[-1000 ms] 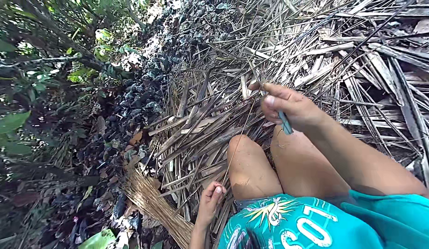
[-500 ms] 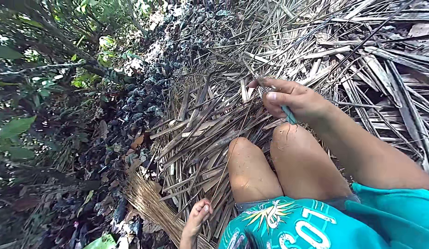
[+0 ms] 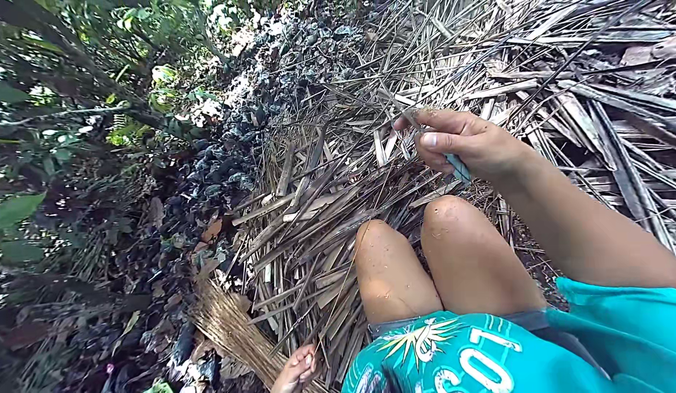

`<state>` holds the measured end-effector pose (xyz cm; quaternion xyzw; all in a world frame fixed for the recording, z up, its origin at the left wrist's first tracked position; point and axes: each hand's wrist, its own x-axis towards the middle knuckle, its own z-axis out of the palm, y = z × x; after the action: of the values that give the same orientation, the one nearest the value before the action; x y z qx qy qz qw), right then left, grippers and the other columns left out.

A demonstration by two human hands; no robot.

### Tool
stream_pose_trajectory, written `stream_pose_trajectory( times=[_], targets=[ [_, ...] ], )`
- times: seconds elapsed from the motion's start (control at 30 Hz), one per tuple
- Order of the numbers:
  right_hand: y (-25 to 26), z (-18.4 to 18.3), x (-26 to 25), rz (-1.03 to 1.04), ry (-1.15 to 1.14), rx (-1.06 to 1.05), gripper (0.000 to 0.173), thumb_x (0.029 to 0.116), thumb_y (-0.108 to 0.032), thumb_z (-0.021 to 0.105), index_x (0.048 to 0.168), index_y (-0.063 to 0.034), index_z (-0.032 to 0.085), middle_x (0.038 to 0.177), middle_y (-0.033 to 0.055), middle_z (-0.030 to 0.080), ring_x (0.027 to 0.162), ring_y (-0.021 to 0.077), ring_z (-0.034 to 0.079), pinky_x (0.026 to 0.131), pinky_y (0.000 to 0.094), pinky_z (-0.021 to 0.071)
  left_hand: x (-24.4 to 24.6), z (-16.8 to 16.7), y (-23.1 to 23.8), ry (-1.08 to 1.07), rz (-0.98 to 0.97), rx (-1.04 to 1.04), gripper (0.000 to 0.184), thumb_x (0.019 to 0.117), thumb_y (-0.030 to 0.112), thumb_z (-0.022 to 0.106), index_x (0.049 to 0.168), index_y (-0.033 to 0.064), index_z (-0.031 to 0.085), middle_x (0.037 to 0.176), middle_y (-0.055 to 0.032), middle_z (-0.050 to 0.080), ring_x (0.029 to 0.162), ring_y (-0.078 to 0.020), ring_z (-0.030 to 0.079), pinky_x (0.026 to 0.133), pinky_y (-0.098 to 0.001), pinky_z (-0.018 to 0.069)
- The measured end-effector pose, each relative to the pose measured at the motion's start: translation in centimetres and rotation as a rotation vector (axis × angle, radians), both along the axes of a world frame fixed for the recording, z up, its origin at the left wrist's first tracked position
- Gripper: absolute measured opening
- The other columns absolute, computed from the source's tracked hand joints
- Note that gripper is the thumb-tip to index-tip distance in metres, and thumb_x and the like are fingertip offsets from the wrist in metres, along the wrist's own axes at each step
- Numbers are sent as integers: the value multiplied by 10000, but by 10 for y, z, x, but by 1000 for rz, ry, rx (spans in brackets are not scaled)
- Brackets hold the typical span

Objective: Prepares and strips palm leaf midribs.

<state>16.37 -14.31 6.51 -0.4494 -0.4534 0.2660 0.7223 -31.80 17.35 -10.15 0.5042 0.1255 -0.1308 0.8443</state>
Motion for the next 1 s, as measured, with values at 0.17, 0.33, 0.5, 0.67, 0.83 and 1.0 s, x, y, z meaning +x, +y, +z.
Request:
stream_pose_trajectory(
  times=[0.17, 0.33, 0.5, 0.67, 0.83, 1.0],
  targets=[
    [-10, 8, 16, -67, -60, 9, 304, 1045, -204, 432, 1321, -153, 548, 646, -167, 489, 515, -63, 441, 486, 112, 389, -11, -2, 3, 1, -3, -70, 160, 983, 382, 653, 896, 270, 727, 631, 197, 538, 533, 72, 471, 532, -115, 389],
    [-35, 21, 45, -306, -19, 82, 287, 1063, -232, 363, 1313, -222, 503, 635, -182, 449, 513, -37, 445, 514, 142, 423, -27, -4, 8, 106, 90, -8, 145, 952, 391, 691, 858, 283, 715, 599, 194, 509, 505, 66, 452, 506, -128, 383],
    [-24, 2, -11, -252, -96, -168, 371, 1015, -201, 454, 1372, -120, 513, 644, -173, 485, 503, -75, 439, 484, 113, 409, 21, 17, -16, 92, 217, 59, 138, 922, 408, 720, 845, 294, 714, 592, 185, 514, 487, 58, 462, 482, -132, 394],
    [30, -52, -109, 303, -155, -578, 455, 1069, -192, 506, 1491, -26, 472, 1003, 130, 631, 728, 113, 528, 700, 295, 471, 76, 38, -42, -16, 82, -35, 133, 969, 361, 676, 888, 265, 722, 601, 185, 525, 515, 60, 492, 514, -127, 417],
    [26, -46, -82, 259, 133, -331, 427, 1037, -198, 468, 1439, -57, 497, 706, -107, 495, 556, -56, 423, 524, 126, 368, 59, 24, -31, -3, -20, -83, 161, 984, 360, 659, 876, 256, 715, 607, 188, 524, 524, 61, 487, 526, -126, 407],
    [2, -15, -33, 24, 77, -103, 412, 1024, -161, 468, 1425, -85, 519, 645, -127, 481, 495, -47, 409, 465, 121, 356, 15, -6, -13, 77, -8, -130, 152, 962, 383, 684, 878, 263, 726, 612, 186, 532, 514, 63, 476, 508, -125, 394]
  ],
)
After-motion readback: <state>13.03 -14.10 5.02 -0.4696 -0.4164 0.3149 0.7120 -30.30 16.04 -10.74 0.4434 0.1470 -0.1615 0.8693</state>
